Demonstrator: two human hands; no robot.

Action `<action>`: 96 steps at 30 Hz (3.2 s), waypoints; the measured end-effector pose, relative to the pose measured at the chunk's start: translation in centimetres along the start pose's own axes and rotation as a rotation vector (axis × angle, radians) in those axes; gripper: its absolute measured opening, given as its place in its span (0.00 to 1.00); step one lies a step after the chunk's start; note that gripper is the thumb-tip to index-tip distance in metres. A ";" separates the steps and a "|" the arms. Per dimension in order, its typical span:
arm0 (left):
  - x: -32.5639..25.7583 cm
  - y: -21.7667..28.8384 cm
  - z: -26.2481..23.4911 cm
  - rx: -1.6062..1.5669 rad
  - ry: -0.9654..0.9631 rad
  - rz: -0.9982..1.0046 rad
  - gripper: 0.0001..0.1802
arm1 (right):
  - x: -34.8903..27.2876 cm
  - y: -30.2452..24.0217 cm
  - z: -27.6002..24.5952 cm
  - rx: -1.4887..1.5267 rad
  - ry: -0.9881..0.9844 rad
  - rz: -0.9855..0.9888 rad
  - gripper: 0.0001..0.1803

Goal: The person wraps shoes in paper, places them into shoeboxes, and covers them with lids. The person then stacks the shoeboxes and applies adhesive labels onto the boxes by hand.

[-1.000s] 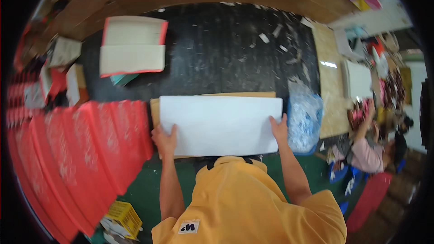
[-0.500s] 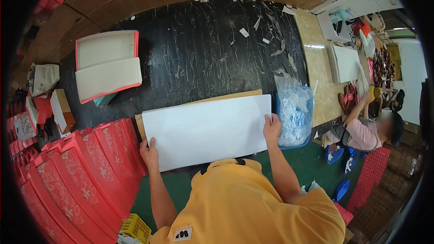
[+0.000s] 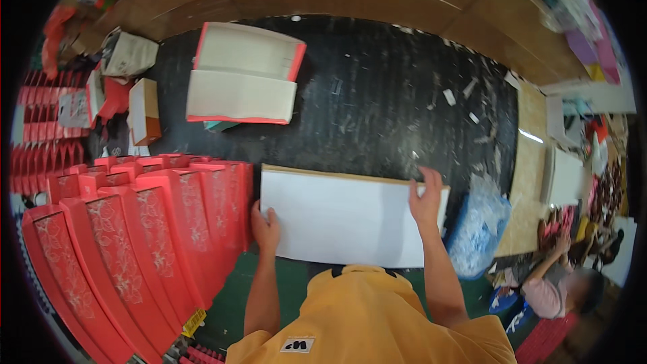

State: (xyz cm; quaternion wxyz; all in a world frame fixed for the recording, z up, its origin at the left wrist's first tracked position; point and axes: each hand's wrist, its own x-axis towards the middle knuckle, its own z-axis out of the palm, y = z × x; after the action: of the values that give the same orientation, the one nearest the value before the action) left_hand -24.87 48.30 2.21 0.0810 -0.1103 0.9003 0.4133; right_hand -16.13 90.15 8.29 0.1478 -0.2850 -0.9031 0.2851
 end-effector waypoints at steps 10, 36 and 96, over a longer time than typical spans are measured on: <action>-0.1 0.2 -0.3 0.203 -0.061 0.129 0.28 | 31.6 -24.3 23.1 0.255 -0.131 -0.636 0.29; 3.4 23.6 1.7 -1.159 -0.236 0.042 0.29 | 9.1 -9.6 2.4 0.542 0.318 0.038 0.07; 2.7 -3.7 -57.5 -0.242 0.272 0.775 0.84 | -20.6 -43.4 7.8 1.495 -0.104 -0.012 0.41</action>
State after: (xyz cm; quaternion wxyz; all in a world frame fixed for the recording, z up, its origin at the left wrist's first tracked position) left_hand -29.66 1.83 35.99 -0.2130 0.1738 0.8228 0.4974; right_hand -21.75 45.16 25.93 0.2604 -0.0900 -0.4762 0.8351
